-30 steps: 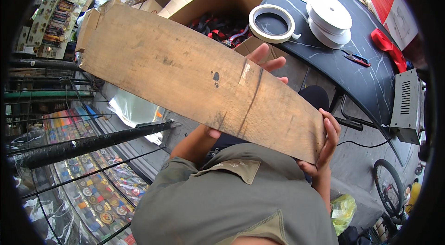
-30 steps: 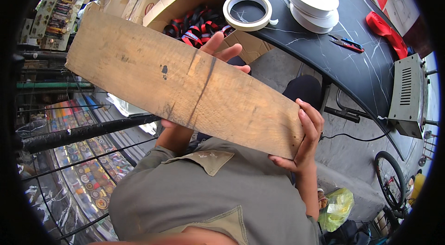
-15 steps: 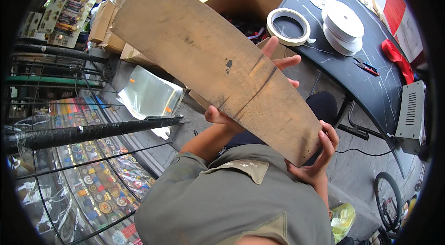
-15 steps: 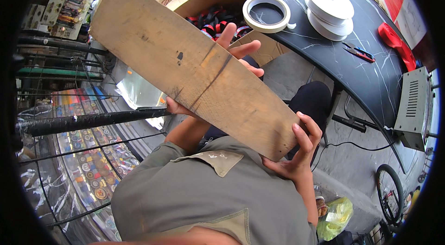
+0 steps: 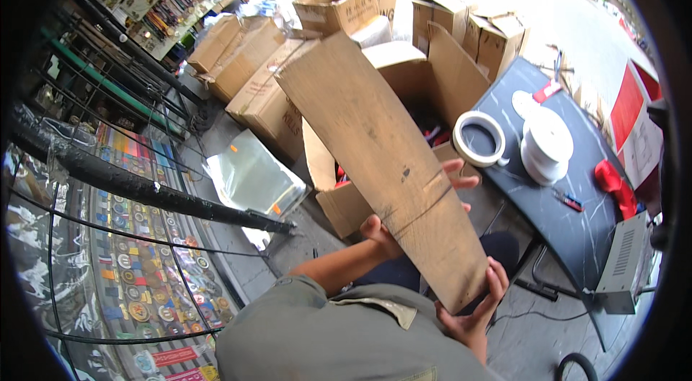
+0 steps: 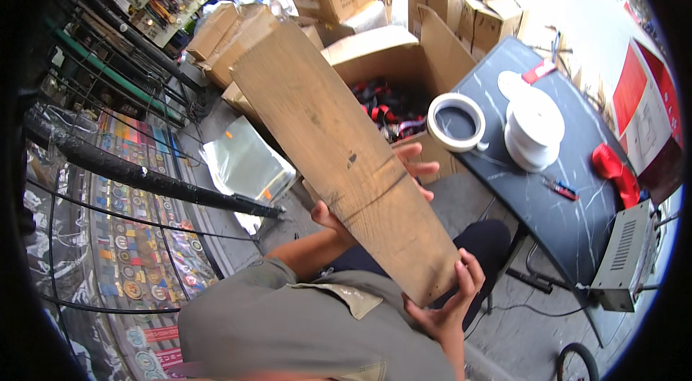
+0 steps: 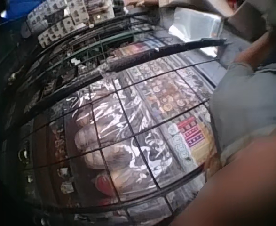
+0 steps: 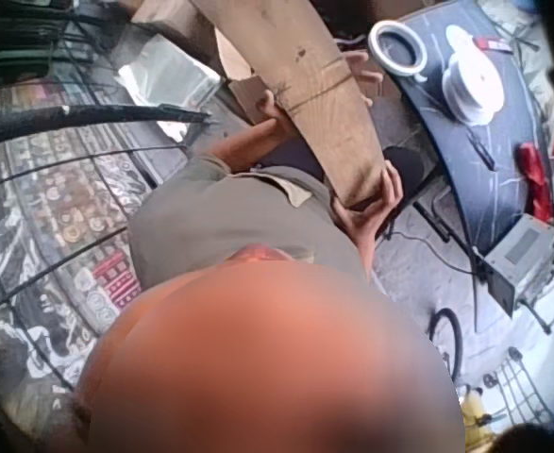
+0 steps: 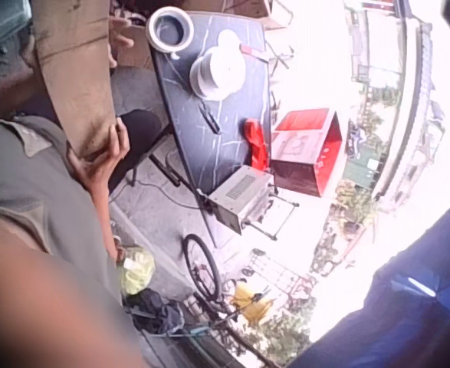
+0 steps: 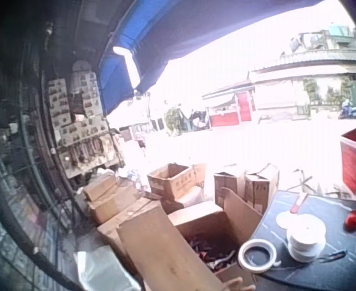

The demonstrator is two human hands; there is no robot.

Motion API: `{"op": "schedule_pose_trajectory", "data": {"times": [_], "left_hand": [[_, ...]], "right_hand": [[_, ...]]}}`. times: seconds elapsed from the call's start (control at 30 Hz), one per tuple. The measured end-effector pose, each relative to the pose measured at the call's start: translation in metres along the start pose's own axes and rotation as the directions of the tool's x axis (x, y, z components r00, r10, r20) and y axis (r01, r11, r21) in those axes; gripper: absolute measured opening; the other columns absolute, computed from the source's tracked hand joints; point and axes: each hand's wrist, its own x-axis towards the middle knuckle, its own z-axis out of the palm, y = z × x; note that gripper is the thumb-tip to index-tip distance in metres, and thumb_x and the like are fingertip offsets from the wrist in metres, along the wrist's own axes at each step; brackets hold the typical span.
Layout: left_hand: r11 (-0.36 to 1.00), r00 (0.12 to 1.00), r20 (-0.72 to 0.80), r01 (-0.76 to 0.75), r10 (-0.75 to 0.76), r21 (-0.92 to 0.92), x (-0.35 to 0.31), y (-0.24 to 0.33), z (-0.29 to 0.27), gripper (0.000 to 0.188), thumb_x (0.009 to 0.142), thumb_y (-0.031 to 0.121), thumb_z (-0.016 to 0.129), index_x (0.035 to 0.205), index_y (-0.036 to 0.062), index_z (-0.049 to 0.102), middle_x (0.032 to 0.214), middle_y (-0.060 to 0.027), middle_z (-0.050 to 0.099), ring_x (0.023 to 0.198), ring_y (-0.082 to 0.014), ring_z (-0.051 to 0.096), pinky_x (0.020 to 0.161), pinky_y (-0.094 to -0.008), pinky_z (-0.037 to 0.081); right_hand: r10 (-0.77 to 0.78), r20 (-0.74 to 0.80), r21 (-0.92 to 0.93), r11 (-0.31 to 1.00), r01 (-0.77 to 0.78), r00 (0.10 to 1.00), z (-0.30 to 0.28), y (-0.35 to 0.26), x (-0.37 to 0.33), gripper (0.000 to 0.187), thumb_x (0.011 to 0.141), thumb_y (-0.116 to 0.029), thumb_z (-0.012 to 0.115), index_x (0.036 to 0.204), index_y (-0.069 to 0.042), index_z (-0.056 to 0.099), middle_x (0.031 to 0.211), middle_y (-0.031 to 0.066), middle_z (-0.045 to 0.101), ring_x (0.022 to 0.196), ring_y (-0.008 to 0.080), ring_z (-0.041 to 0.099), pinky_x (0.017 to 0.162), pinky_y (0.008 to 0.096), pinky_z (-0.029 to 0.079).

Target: The person retrieves a wooden board from a cluttered store, carries it outside, and places it on a table. They then apply a strip of white tape along the board's length. The clip ends before the task is completed.

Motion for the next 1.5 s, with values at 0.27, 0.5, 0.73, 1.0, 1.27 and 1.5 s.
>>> {"op": "schedule_pose_trajectory", "data": {"times": [0.27,0.5,0.73,1.0,1.27,1.5], "left_hand": [[0.998,0.999,-0.019,-0.039,0.039,-0.043,0.0,-0.007,-0.005,0.13,0.062,0.073,0.072,0.153,-0.0014,0.015,0.151,-0.029,0.026,0.137,-0.0504,0.033,0.101,-0.0594,0.047],[0.995,0.997,-0.055,-0.049,0.054,0.087,-0.001,-0.011,-0.003,0.133,0.063,0.082,0.065,0.152,-0.0039,0.015,0.149,-0.0306,0.029,0.133,-0.0493,0.04,0.097,-0.0568,0.051],[0.99,0.995,-0.06,-0.069,0.077,0.123,-0.002,-0.021,-0.003,0.131,0.066,0.08,0.062,0.15,-0.008,0.013,0.151,-0.0295,0.027,0.136,-0.0482,0.037,0.098,-0.0529,0.052],[0.99,0.997,-0.056,-0.042,0.05,0.138,-0.002,-0.031,-0.003,0.132,0.064,0.083,0.059,0.148,-0.011,0.018,0.149,-0.0344,0.025,0.131,-0.048,0.042,0.092,-0.049,0.057],[0.966,0.991,-0.125,-0.018,0.052,0.259,-0.004,-0.036,0.0,0.136,0.062,0.087,0.058,0.143,-0.0166,0.021,0.145,-0.0363,0.033,0.116,-0.0437,0.058,0.086,-0.0433,0.059],[0.955,0.985,-0.127,-0.074,0.115,0.287,-0.005,-0.038,-0.008,0.135,0.064,0.087,0.058,0.141,-0.0179,0.021,0.146,-0.0354,0.033,0.121,-0.0474,0.054,0.086,-0.0439,0.06]], "right_hand": [[0.026,0.084,0.001,1.0,-0.026,0.996,0.001,0.002,0.003,0.106,0.055,-0.024,0.093,0.141,-0.008,0.033,0.14,0.0214,0.04,0.127,0.0376,0.044,0.1,0.0464,0.042],[0.072,0.051,-0.051,0.996,-0.069,0.996,0.0,-0.001,0.003,0.108,0.052,-0.026,0.095,0.14,-0.007,0.035,0.139,0.02,0.043,0.125,0.0361,0.046,0.102,0.0444,0.041],[0.108,0.085,-0.062,0.993,-0.103,0.99,-0.008,0.003,0.003,0.105,0.055,-0.032,0.094,0.141,-0.011,0.037,0.136,0.013,0.049,0.121,0.0321,0.05,0.105,0.0449,0.033],[0.13,0.121,-0.097,0.988,-0.118,0.984,-0.015,0.003,0.002,0.107,0.056,-0.033,0.094,0.142,-0.011,0.035,0.137,0.0139,0.049,0.127,0.0303,0.048,0.108,0.0456,0.031],[0.161,0.189,-0.062,0.987,-0.152,0.969,-0.018,0.006,0.0,0.104,0.064,-0.038,0.088,0.147,-0.015,0.031,0.14,0.0108,0.045,0.133,0.0276,0.042,0.116,0.0504,0.016],[0.168,0.216,-0.068,0.985,-0.157,0.962,-0.013,0.009,-0.001,0.102,0.067,-0.04,0.086,0.149,-0.015,0.029,0.137,0.0093,0.046,0.133,0.0253,0.043,0.117,0.0534,0.014]]}}
